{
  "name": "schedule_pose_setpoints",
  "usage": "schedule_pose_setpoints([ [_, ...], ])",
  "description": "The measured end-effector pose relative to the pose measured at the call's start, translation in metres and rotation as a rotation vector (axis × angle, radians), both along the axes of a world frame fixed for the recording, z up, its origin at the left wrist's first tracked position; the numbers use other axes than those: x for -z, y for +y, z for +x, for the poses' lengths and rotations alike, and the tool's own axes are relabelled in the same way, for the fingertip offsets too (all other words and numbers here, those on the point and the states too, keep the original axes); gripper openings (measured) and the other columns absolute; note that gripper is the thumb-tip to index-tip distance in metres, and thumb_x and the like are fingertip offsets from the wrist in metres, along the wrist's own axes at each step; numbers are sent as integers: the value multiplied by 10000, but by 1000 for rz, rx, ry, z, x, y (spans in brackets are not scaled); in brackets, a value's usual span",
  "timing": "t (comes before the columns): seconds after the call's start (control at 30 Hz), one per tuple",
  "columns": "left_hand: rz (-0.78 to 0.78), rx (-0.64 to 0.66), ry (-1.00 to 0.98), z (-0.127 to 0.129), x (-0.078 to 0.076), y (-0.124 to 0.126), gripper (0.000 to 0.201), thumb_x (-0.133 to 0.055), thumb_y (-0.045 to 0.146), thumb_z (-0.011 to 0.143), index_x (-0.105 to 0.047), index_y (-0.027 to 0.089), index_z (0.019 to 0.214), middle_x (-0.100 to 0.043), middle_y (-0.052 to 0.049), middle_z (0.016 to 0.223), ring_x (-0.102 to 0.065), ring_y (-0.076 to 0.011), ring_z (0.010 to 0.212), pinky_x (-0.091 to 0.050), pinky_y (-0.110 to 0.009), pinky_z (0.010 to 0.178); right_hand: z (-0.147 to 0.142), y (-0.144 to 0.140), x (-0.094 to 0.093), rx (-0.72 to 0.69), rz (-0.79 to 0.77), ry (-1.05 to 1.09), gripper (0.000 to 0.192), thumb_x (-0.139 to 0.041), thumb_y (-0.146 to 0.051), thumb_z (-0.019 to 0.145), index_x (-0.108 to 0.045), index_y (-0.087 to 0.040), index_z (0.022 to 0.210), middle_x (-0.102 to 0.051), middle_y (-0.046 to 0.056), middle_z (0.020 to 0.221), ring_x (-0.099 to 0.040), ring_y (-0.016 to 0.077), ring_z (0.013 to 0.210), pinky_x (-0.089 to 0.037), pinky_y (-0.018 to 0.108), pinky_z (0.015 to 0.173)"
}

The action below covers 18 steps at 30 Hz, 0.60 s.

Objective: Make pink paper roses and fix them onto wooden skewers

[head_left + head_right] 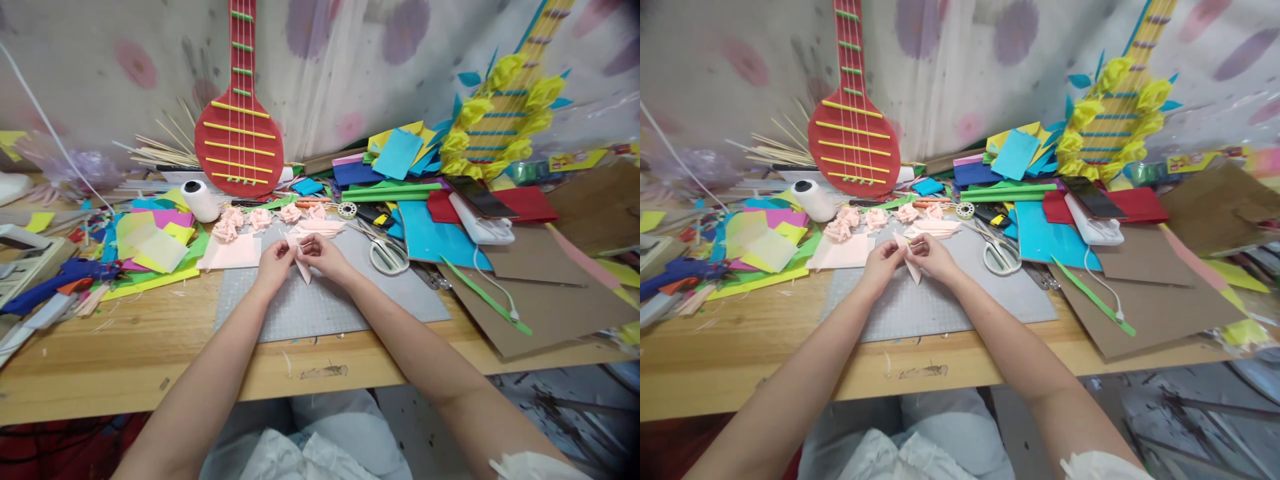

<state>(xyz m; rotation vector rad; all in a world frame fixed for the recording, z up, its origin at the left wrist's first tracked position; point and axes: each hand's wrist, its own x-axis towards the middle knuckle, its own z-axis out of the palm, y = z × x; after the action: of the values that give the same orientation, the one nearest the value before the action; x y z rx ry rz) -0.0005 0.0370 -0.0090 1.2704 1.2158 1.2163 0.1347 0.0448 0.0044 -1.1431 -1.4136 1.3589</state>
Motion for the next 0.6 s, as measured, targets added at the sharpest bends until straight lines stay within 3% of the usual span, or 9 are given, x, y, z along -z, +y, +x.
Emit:
schedule_pose_setpoints([
  [0.13,314,154,525,-2,-3,-5,313,-458,308,802,-543,195,1081,-576,-81,1154,-518,-186,1070,-348,-391,959,15,10,6,243,60,-25,309,-610,-259,546,-462,-200,811,-512,-52,673,-515,93,630,-424,233,593],
  [0.23,415,268,866,-5,-7,-7,330,-442,332,817,-533,224,1115,-566,-77,1184,-462,-222,1147,-190,-504,1031,32,16,9,411,64,-13,319,-584,-274,542,-442,-205,819,-505,-40,713,-514,106,664,-434,244,602],
  [0.33,429,30,1066,-10,-10,-6,289,-434,344,813,-595,186,995,-642,-102,983,-531,-253,1016,-160,-536,1024,46,19,12,502,41,18,332,-578,-271,535,-431,-201,824,-500,-32,723,-521,114,672,-440,253,610],
  [0.37,431,-108,1094,-12,-11,-5,268,-436,320,808,-607,174,954,-650,-104,898,-544,-255,965,-165,-531,1022,49,20,12,526,31,28,336,-573,-270,538,-425,-201,831,-503,-29,729,-525,117,676,-443,257,616],
  [0.43,472,-249,1102,-15,-13,-2,218,-483,267,766,-614,175,915,-634,-104,874,-515,-279,974,-196,-534,1006,51,21,13,563,12,37,340,-554,-267,552,-403,-205,850,-514,-21,741,-535,124,688,-448,264,629],
  [0.5,503,-260,1095,-14,-15,1,200,-521,241,730,-613,178,896,-604,-111,924,-487,-290,985,-264,-505,976,51,23,14,579,2,30,340,-532,-258,566,-380,-210,866,-521,-16,751,-539,126,691,-448,265,635],
  [0.6,562,-133,1086,-2,-18,10,245,-513,212,731,-585,162,960,-546,-126,1008,-448,-279,1021,-341,-436,930,50,23,14,575,1,36,343,-519,-246,574,-363,-211,877,-511,-23,738,-529,117,653,-440,251,617],
])
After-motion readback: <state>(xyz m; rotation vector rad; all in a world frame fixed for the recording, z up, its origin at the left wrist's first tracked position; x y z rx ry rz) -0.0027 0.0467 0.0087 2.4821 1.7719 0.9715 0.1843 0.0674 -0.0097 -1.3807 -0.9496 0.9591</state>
